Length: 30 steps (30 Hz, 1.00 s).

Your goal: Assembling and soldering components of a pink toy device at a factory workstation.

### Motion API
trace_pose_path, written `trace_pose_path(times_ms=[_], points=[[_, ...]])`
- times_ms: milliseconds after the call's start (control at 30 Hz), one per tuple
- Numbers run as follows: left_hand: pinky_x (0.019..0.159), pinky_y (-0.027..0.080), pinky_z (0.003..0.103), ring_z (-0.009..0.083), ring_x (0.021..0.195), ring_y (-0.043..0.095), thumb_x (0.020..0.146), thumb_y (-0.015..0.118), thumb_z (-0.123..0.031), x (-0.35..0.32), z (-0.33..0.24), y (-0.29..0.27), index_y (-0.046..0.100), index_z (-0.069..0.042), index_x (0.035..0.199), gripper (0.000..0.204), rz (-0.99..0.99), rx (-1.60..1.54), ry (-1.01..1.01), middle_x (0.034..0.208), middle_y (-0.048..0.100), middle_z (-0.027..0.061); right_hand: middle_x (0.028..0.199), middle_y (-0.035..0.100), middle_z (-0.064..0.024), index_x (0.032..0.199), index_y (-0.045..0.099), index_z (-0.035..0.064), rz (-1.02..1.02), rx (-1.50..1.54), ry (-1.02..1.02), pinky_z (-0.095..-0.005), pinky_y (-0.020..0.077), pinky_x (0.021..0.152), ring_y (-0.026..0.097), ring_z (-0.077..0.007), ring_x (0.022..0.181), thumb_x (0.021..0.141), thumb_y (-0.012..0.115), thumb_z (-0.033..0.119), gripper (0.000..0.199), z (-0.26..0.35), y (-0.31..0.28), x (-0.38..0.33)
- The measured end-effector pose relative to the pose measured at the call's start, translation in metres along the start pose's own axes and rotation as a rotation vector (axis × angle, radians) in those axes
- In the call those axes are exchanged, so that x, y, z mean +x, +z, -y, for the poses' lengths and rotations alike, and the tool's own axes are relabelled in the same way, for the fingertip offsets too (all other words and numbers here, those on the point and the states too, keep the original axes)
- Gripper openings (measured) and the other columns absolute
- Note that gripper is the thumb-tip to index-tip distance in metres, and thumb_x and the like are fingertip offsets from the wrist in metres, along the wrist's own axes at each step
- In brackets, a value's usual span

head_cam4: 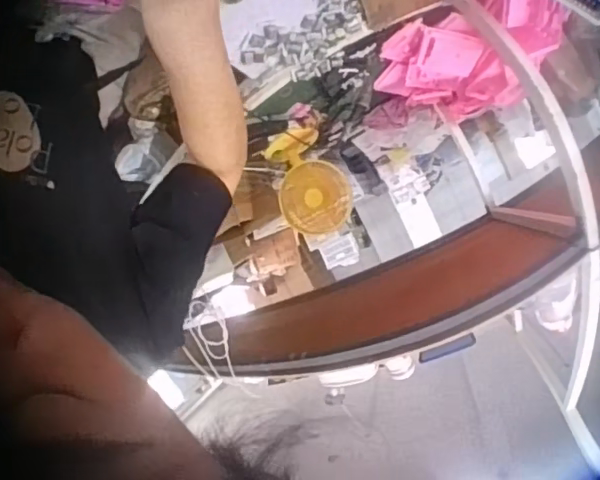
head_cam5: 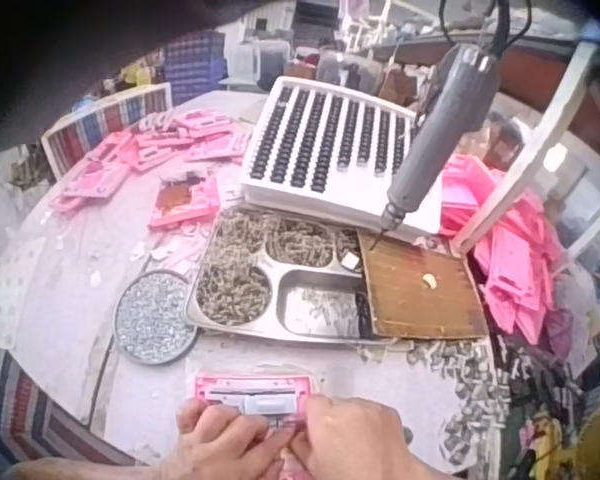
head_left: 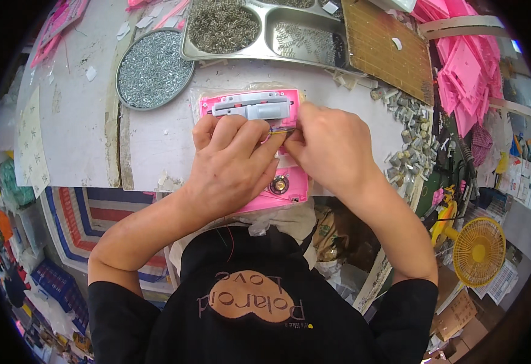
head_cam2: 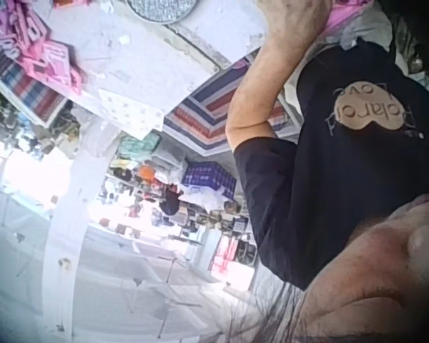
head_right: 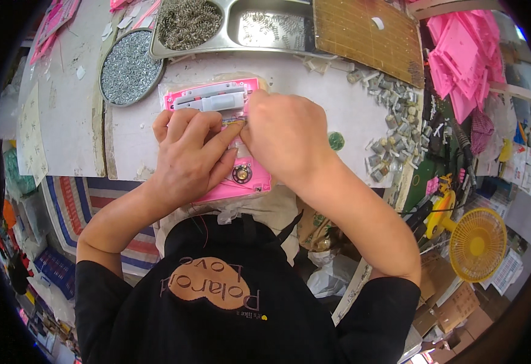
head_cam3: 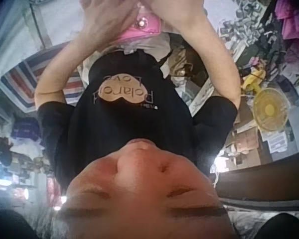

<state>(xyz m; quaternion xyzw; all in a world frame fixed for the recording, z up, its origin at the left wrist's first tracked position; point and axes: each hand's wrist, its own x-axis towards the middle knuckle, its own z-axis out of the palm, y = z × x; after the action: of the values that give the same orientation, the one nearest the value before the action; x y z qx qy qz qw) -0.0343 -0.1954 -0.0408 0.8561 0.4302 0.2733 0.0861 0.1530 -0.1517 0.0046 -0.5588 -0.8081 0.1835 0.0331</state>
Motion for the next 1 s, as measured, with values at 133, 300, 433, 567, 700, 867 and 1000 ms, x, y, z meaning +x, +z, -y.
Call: trace_pose_path(times_ms=[133,300,433,567,700,867,1000], points=[[0.094,0.030,0.045,0.0231,0.099,0.051,0.079,0.073,-0.021,-0.001,0.000,-0.002,0.071,-0.011,0.112,0.035,0.017,-0.012,-0.002,0.102,0.056,0.0026,0.069,0.067,-0.0056,0.086,0.069,-0.0023,0.294,0.840,0.337,-0.0281,0.0496,0.053,0.063,-0.0134,0.057,0.087,0.073,0.019,0.021,-0.035,-0.001,-0.001],[0.093,0.032,0.044,0.0231,0.099,0.051,0.079,0.072,-0.020,0.000,0.001,-0.003,0.071,-0.010,0.113,0.036,0.013,-0.024,-0.004,0.102,0.056,0.0030,0.069,0.065,-0.0009,0.086,0.070,-0.0015,0.266,0.840,0.362,-0.0224,0.0452,0.052,0.058,-0.0064,0.058,0.091,0.072,0.018,0.020,-0.032,0.002,-0.001],[0.093,0.033,0.044,0.0236,0.098,0.052,0.077,0.073,-0.019,0.004,-0.001,-0.005,0.071,-0.010,0.113,0.037,0.018,-0.027,-0.010,0.101,0.056,0.0037,0.070,0.070,-0.0155,0.083,0.071,-0.0017,0.054,0.592,0.223,-0.0368,0.0526,0.059,0.068,-0.0264,0.061,0.084,0.071,0.022,0.024,-0.026,0.011,-0.006],[0.091,0.033,0.044,0.0244,0.096,0.052,0.074,0.075,-0.018,0.006,-0.003,-0.006,0.070,-0.009,0.112,0.039,0.038,-0.009,-0.009,0.100,0.056,0.0042,0.071,0.068,-0.0165,0.082,0.067,-0.0002,-0.078,0.373,0.117,-0.0380,0.0537,0.061,0.069,-0.0303,0.064,0.081,0.072,0.019,0.020,-0.017,0.015,-0.009],[0.091,0.033,0.044,0.0234,0.094,0.052,0.075,0.074,-0.019,0.011,-0.008,-0.005,0.071,-0.010,0.110,0.037,0.044,0.044,-0.005,0.099,0.056,0.0038,0.071,0.068,-0.0168,0.079,0.065,0.0005,-0.118,0.503,0.145,-0.0385,0.0537,0.062,0.069,-0.0328,0.066,0.081,0.072,0.021,0.021,-0.022,0.020,-0.012],[0.090,0.031,0.044,0.0235,0.093,0.051,0.077,0.073,-0.020,0.012,-0.009,-0.006,0.071,-0.011,0.111,0.036,0.049,0.067,-0.021,0.098,0.055,0.0035,0.080,0.071,-0.0056,0.085,0.069,0.0038,0.043,0.931,0.193,-0.0318,0.0534,0.066,0.067,-0.0148,0.071,0.082,0.076,0.019,0.017,-0.080,-0.016,0.001],[0.090,0.033,0.044,0.0239,0.089,0.053,0.076,0.073,-0.018,0.015,-0.010,-0.014,0.069,-0.008,0.114,0.039,0.066,0.041,-0.019,0.100,0.057,0.0052,0.104,0.069,-0.0182,0.117,0.064,0.0046,-0.744,-0.017,0.469,-0.0424,0.0516,0.088,0.066,-0.0351,0.099,0.080,0.070,0.013,0.038,-0.250,-0.099,0.034]])
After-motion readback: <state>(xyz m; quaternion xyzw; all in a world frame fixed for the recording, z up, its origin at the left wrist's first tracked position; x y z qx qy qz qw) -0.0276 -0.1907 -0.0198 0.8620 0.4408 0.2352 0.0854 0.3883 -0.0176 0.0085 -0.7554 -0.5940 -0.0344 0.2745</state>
